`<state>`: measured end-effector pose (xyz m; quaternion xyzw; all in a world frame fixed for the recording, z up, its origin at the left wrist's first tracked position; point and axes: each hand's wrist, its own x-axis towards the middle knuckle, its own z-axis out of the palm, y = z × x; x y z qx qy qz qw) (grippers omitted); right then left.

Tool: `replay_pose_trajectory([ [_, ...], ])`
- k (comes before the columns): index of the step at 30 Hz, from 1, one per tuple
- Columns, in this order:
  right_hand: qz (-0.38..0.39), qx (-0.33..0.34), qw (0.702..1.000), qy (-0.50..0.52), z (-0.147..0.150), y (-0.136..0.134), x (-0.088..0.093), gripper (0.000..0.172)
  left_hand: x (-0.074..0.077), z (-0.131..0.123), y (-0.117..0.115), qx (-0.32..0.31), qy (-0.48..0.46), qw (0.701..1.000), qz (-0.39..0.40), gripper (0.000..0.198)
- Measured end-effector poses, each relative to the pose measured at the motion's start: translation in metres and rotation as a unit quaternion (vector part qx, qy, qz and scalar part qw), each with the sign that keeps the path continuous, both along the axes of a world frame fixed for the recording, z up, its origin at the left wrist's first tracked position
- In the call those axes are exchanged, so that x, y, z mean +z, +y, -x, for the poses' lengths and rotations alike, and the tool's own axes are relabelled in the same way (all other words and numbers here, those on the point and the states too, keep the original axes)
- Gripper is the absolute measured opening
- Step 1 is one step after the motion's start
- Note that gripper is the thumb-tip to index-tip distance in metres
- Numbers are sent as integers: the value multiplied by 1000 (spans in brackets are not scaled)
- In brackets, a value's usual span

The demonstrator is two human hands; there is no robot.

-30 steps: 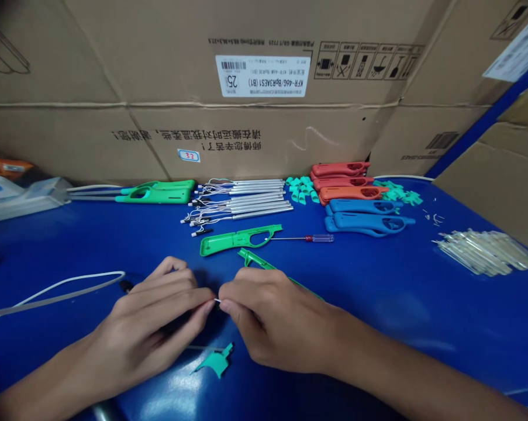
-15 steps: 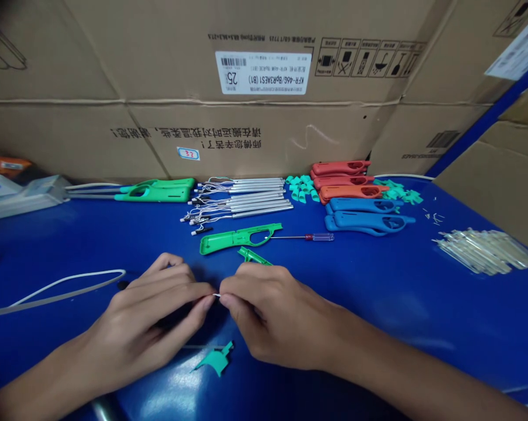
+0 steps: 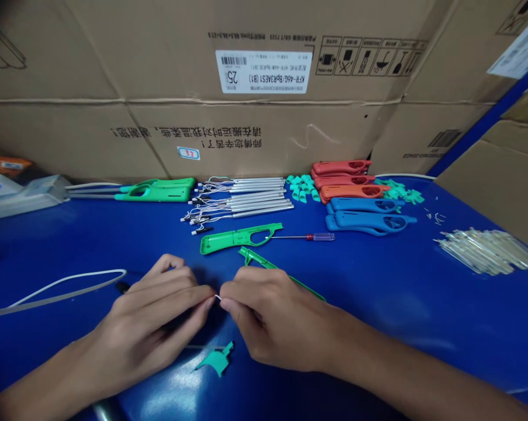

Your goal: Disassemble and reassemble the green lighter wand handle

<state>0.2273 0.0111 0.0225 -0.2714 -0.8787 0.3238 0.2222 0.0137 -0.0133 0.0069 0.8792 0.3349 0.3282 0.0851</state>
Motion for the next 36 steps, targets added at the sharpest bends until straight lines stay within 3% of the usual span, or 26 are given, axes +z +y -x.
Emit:
replay_pose_trajectory([
  [13,-7,7,1000,13,1,-1,-5,28,1,-4,0,4,-12,1000,-24,12],
  [22,-1,-29,998,58,2,5,1,22,6,-1,1,23,-3,999,33,11],
  [36,37,-49,998,32,-1,9,-1,19,4,3,5,25,23,999,26,11],
])
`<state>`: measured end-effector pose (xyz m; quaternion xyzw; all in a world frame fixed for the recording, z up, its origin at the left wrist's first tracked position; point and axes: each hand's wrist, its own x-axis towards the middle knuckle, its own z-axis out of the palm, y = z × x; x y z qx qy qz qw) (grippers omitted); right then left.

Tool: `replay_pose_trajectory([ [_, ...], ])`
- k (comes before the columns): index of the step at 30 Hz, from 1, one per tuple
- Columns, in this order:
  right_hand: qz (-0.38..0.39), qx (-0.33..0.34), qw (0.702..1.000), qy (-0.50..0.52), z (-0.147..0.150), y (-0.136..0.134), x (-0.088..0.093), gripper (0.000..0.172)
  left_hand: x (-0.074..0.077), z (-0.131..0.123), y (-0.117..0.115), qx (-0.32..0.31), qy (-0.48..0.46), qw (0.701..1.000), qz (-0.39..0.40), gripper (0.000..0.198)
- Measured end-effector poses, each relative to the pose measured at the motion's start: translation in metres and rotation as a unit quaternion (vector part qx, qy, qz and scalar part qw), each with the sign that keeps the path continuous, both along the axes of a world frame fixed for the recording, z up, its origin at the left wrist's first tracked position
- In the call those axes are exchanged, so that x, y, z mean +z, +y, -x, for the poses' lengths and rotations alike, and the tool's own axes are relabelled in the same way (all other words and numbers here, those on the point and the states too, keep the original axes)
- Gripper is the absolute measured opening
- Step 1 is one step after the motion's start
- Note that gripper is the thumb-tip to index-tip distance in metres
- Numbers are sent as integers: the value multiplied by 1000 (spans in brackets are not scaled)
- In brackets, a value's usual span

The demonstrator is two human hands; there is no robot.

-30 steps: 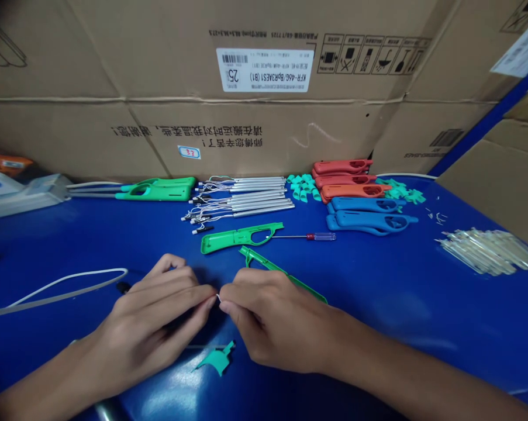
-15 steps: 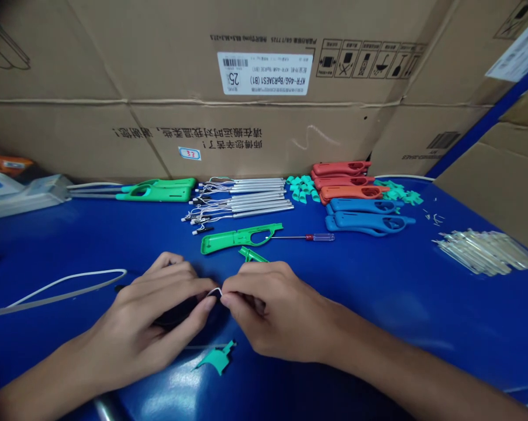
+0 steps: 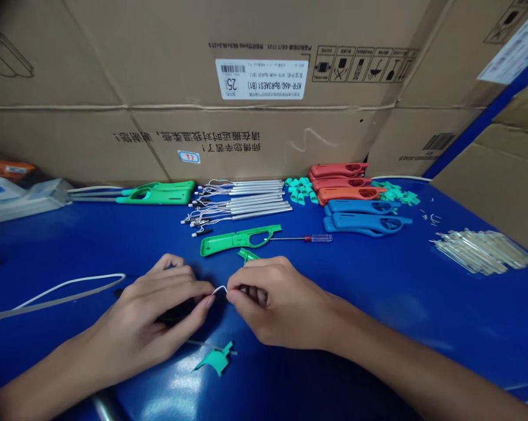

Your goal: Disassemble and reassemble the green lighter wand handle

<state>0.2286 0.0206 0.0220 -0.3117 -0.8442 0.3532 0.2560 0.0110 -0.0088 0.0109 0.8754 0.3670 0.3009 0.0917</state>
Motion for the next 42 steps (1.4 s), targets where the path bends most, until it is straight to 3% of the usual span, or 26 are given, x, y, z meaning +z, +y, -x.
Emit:
replay_pose_trajectory([
  [5,24,-8,1000,-3,0,2,1,15,-3,2,1,-10,5,1000,-5,11],
  [12,143,-27,989,-7,-5,11,-1,15,-1,3,5,-7,-22,999,25,11],
  [19,182,-31,983,26,-4,12,-1,8,-5,3,9,20,-52,998,40,11],
  [33,254,-24,966,45,-3,12,1,8,-11,4,9,9,-62,997,37,13],
  [42,244,-50,965,81,-5,18,2,7,-10,7,11,27,-50,998,40,15],
])
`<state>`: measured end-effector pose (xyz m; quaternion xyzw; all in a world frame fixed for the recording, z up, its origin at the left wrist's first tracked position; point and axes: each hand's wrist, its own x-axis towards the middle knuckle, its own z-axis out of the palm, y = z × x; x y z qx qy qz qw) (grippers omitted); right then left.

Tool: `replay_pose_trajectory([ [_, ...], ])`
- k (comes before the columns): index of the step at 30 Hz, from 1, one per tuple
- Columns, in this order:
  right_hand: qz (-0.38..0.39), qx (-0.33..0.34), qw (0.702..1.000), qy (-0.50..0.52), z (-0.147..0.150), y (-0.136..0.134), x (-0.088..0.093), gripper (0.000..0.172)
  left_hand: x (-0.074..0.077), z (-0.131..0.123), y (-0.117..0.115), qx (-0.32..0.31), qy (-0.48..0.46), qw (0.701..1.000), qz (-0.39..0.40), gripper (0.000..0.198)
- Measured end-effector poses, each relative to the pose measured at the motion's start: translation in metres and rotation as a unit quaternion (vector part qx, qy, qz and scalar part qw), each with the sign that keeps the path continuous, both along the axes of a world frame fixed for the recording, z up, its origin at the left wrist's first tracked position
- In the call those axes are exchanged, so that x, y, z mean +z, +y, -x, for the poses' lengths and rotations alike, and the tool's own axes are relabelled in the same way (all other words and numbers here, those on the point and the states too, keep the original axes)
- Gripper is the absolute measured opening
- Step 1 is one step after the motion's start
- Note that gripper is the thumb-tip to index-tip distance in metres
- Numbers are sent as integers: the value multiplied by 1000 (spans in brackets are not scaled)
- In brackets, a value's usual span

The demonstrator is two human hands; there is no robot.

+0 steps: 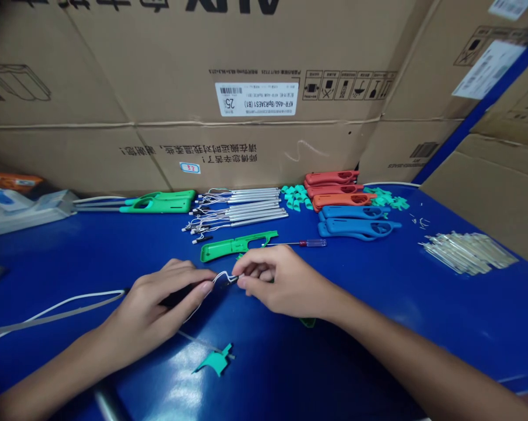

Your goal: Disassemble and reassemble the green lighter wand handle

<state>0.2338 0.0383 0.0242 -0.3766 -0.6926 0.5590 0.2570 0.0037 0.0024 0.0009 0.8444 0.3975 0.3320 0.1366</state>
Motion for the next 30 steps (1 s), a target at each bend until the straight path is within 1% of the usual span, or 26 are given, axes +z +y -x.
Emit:
replay_pose_trajectory([
  [4,-12,-44,999,15,-6,9,0,12,4,5,2,14,19,1000,-6,19],
  [7,-18,-61,998,16,-9,15,0,15,7,9,4,-1,56,998,-28,24],
  [10,-22,-63,998,9,-12,18,2,14,8,12,4,-11,91,995,-36,31],
  [15,-36,-52,998,-6,-15,17,9,10,3,12,4,-1,109,994,-23,28],
  [18,-48,-38,998,-15,-19,17,17,8,6,11,5,7,109,994,22,32],
  [20,-59,-32,998,-18,-21,18,22,8,13,11,7,-1,113,992,54,35],
  [22,-71,-34,997,-17,-23,18,25,9,24,14,9,-23,131,988,78,40],
  [24,-84,-44,995,-14,-25,19,27,8,35,20,12,-51,159,979,119,49],
  [25,-90,-49,995,-13,-25,20,28,8,39,23,14,-55,183,971,143,52],
  [27,-99,-60,993,-12,-26,20,29,7,45,29,18,-43,228,955,182,54],
  [28,-104,-64,992,-13,-27,20,29,6,45,31,20,-32,231,955,183,51],
  [30,-112,-69,991,-13,-27,20,30,5,43,32,25,-28,233,955,183,32],
])
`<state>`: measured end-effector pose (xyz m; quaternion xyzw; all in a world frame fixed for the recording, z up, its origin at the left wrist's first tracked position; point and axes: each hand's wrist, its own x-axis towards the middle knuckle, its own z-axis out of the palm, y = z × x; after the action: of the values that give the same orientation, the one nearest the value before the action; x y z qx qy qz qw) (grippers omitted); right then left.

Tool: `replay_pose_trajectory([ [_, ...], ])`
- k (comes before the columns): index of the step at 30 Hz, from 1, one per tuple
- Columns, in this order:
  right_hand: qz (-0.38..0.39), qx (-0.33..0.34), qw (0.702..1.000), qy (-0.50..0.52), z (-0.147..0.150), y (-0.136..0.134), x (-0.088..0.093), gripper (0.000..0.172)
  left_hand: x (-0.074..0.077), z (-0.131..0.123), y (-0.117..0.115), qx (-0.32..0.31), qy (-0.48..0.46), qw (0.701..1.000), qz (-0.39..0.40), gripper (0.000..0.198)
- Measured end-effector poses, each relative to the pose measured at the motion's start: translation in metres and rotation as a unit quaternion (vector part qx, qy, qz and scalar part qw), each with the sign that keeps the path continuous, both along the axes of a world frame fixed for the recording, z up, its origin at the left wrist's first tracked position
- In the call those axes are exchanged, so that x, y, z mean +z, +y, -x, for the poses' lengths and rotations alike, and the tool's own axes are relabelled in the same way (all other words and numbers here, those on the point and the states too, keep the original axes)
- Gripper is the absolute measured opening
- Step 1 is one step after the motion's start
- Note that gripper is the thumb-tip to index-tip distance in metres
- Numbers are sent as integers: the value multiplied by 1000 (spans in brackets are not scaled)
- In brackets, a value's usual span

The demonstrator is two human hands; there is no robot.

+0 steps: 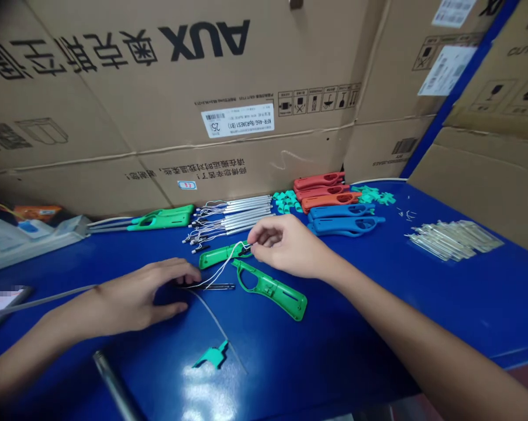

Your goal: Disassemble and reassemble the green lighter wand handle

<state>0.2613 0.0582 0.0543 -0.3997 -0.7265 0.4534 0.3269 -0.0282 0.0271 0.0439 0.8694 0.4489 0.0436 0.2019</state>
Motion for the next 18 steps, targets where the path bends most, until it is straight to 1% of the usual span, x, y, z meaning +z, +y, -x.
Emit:
replay_pose_trajectory([
  [2,-11,-6,1000,1,-1,0,1,5,-3,-3,5,-11,-1,1000,8,17],
  [3,-18,-9,1000,3,-1,0,2,5,-4,-6,6,-17,-3,1000,12,15],
  [6,-40,-22,999,13,-4,1,6,5,-3,-19,10,-20,-18,999,18,15],
  [9,-65,-41,997,29,-9,2,10,6,0,-31,11,-5,-42,999,27,14],
  [13,-88,-60,994,38,-16,5,14,6,0,-39,12,11,-67,995,66,17],
  [15,-91,-55,994,32,-20,6,15,5,-1,-39,11,15,-78,993,87,19],
  [17,-84,-38,996,15,-22,6,17,5,-1,-37,9,19,-90,991,102,19],
  [18,-76,-23,997,5,-23,5,18,7,-1,-35,9,21,-96,989,107,19],
])
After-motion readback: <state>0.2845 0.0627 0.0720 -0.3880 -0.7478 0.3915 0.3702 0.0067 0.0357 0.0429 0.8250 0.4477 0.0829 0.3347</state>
